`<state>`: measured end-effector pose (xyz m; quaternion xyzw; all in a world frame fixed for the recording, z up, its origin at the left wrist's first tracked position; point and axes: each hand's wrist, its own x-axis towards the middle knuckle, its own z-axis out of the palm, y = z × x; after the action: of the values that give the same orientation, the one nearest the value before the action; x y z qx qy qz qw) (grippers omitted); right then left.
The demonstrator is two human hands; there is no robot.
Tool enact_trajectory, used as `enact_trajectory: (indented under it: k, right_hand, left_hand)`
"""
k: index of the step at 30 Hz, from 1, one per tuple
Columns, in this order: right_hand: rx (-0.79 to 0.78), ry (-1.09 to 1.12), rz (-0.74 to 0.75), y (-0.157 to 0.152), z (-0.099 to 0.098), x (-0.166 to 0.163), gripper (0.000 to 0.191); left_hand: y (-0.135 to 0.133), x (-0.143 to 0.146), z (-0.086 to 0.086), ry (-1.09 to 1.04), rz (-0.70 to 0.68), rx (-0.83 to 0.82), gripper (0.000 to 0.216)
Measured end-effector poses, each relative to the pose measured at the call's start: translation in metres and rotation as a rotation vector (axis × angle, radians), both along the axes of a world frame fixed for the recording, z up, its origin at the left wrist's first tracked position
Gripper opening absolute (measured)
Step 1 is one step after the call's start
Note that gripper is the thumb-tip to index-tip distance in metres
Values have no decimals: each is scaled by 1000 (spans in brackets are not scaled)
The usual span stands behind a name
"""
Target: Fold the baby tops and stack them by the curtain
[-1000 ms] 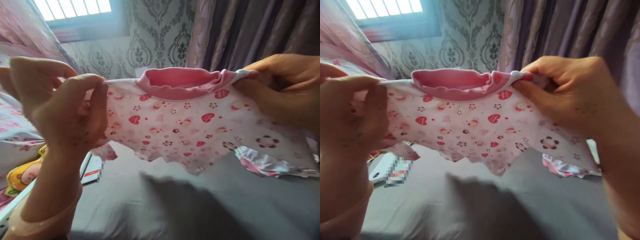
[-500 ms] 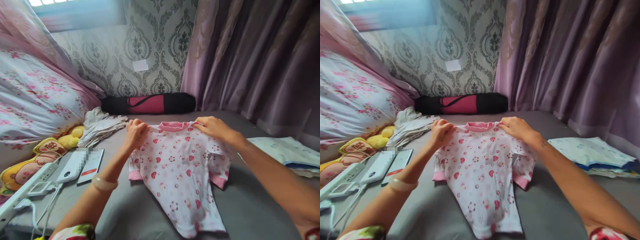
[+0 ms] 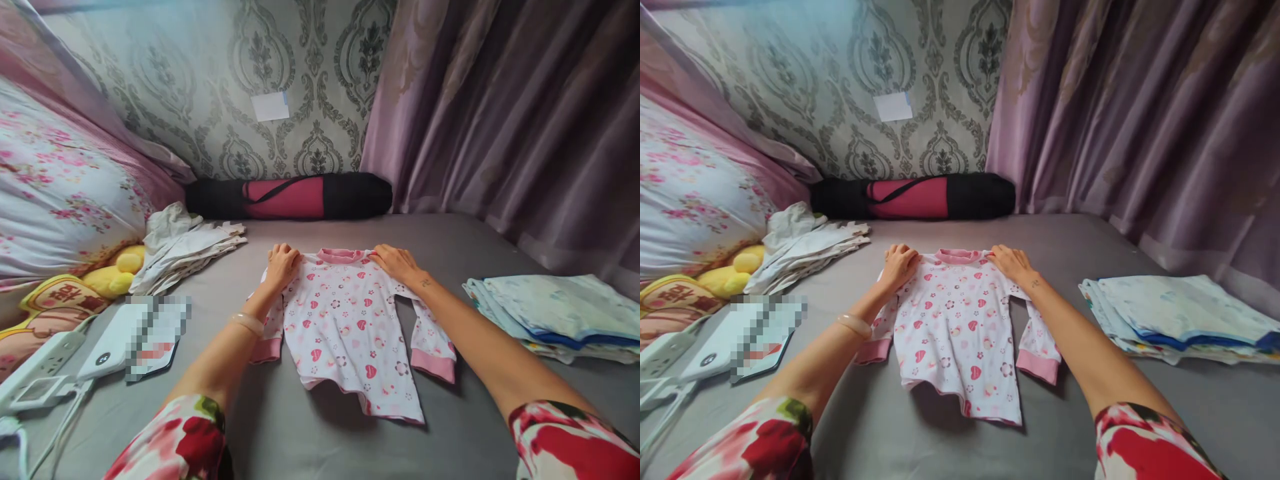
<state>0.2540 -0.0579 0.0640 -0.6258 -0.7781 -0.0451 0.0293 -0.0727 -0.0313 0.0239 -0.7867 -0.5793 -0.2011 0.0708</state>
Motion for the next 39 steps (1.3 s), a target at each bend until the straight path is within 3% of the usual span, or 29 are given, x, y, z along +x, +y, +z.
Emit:
enact_trajectory:
  k: [9,17,22,28,31,39]
  right_hand:
    - [-77,-3,25,50,-24,-1,34]
    - [-86,32,7,88,-27,-4,37]
    - [-90,36,-49,97,-31,-9,38]
    - [-102,148,122,103,-35,-38,35]
    - [-85,208,82,106,-41,-54,36]
    - [13,214,-38,113,-64,-60,35]
  left_hand:
    - [45,-4,-17,38,6,-48,32]
    - [77,-4,-12,59,40,-46,31]
    - [91,-1,-15,68,66,-193,24]
    - [98,21,-10,24,-35,-262,25]
    - [100,34,-10,-20,-42,-295,25]
    - [105,39,-26,-68,-72,-190,22]
